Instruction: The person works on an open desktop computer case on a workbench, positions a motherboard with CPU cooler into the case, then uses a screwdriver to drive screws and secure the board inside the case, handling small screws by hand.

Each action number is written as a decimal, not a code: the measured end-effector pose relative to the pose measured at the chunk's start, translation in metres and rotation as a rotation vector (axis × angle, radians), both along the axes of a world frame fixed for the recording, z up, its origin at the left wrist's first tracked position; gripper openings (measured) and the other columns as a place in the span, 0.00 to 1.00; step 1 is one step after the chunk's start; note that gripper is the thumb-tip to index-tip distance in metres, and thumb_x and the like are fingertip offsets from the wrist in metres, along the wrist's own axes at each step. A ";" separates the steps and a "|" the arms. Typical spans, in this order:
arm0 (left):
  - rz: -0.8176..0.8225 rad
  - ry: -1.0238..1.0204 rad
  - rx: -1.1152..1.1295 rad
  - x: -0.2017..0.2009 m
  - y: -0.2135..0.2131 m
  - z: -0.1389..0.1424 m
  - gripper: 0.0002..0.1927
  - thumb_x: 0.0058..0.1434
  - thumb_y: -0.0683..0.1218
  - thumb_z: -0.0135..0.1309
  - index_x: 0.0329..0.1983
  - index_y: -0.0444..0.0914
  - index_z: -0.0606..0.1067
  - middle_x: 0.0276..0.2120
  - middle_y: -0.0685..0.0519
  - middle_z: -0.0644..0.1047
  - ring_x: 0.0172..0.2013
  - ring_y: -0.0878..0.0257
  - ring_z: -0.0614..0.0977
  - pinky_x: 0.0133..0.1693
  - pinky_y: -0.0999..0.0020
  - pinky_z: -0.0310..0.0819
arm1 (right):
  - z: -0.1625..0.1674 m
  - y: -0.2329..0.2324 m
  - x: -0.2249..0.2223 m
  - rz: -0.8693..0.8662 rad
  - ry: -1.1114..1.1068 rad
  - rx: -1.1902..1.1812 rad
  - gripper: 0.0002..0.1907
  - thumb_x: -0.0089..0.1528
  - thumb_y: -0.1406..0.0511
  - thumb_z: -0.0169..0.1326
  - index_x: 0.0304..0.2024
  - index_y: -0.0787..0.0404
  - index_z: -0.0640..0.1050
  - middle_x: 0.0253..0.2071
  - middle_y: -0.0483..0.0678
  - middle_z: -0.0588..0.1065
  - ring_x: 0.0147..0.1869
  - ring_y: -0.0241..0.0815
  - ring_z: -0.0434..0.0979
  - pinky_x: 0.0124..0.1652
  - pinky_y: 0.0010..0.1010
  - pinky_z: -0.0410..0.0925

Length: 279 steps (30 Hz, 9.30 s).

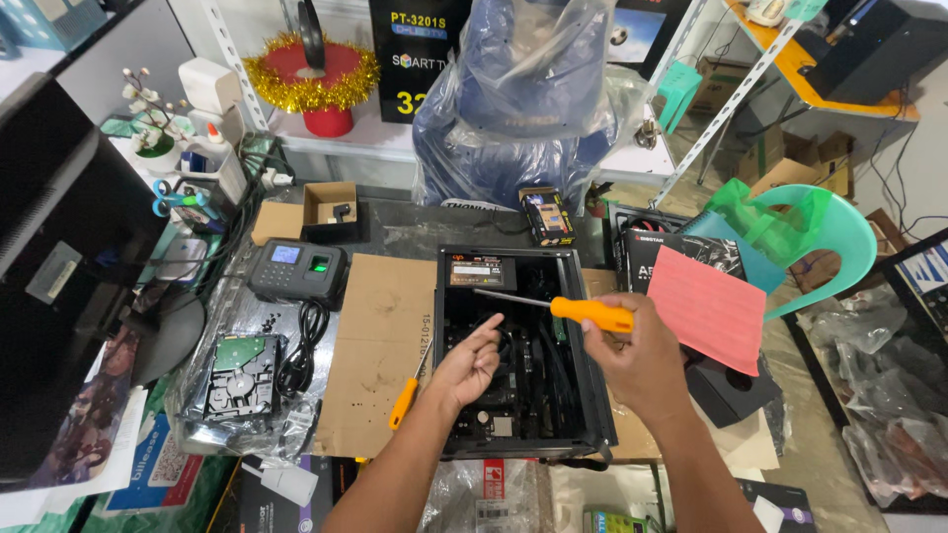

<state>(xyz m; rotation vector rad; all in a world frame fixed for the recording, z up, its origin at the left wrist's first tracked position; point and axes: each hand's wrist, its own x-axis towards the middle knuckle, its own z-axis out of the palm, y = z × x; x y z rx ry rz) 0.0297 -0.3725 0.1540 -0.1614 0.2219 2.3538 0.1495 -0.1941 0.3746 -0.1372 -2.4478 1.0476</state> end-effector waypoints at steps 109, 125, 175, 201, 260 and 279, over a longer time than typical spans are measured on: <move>0.085 0.061 -0.257 -0.010 0.005 0.030 0.17 0.69 0.58 0.53 0.50 0.42 0.75 0.16 0.64 0.51 0.15 0.74 0.50 0.17 0.77 0.44 | 0.003 0.019 0.018 -0.100 -0.032 0.005 0.21 0.59 0.66 0.62 0.52 0.65 0.70 0.44 0.50 0.81 0.34 0.34 0.80 0.36 0.26 0.73; -0.063 0.189 -0.163 -0.006 -0.012 0.036 0.20 0.70 0.59 0.49 0.57 0.44 0.73 0.17 0.64 0.51 0.15 0.74 0.51 0.18 0.78 0.47 | 0.006 0.024 0.036 -0.113 -0.007 -0.031 0.22 0.58 0.67 0.63 0.52 0.64 0.70 0.47 0.50 0.81 0.38 0.35 0.82 0.36 0.26 0.74; -0.109 0.279 -0.105 -0.020 -0.033 0.045 0.13 0.73 0.50 0.50 0.58 0.44 0.72 0.18 0.64 0.55 0.16 0.74 0.53 0.18 0.78 0.50 | 0.006 0.030 0.048 -0.130 0.069 -0.152 0.20 0.61 0.71 0.60 0.52 0.66 0.66 0.49 0.53 0.80 0.42 0.36 0.80 0.38 0.26 0.73; -0.186 0.359 -0.360 -0.008 -0.010 0.004 0.25 0.72 0.58 0.48 0.67 0.43 0.70 0.17 0.66 0.58 0.16 0.75 0.57 0.16 0.80 0.52 | -0.022 0.005 0.032 -0.020 0.174 -0.190 0.23 0.61 0.70 0.60 0.55 0.67 0.67 0.53 0.56 0.78 0.53 0.41 0.82 0.49 0.31 0.77; -0.291 1.421 -1.999 0.004 0.066 -0.084 0.11 0.64 0.44 0.51 0.49 0.43 0.77 0.32 0.47 0.82 0.35 0.50 0.85 0.37 0.54 0.80 | -0.085 -0.067 -0.130 0.366 -0.377 0.444 0.20 0.61 0.56 0.58 0.50 0.59 0.71 0.44 0.56 0.80 0.46 0.59 0.81 0.43 0.45 0.73; -0.286 1.459 -1.979 0.000 0.062 -0.073 0.29 0.60 0.42 0.53 0.66 0.49 0.70 0.32 0.45 0.82 0.35 0.48 0.85 0.36 0.52 0.81 | -0.085 -0.098 -0.182 0.367 -0.523 0.888 0.30 0.64 0.48 0.51 0.58 0.64 0.70 0.43 0.61 0.78 0.45 0.61 0.81 0.41 0.52 0.74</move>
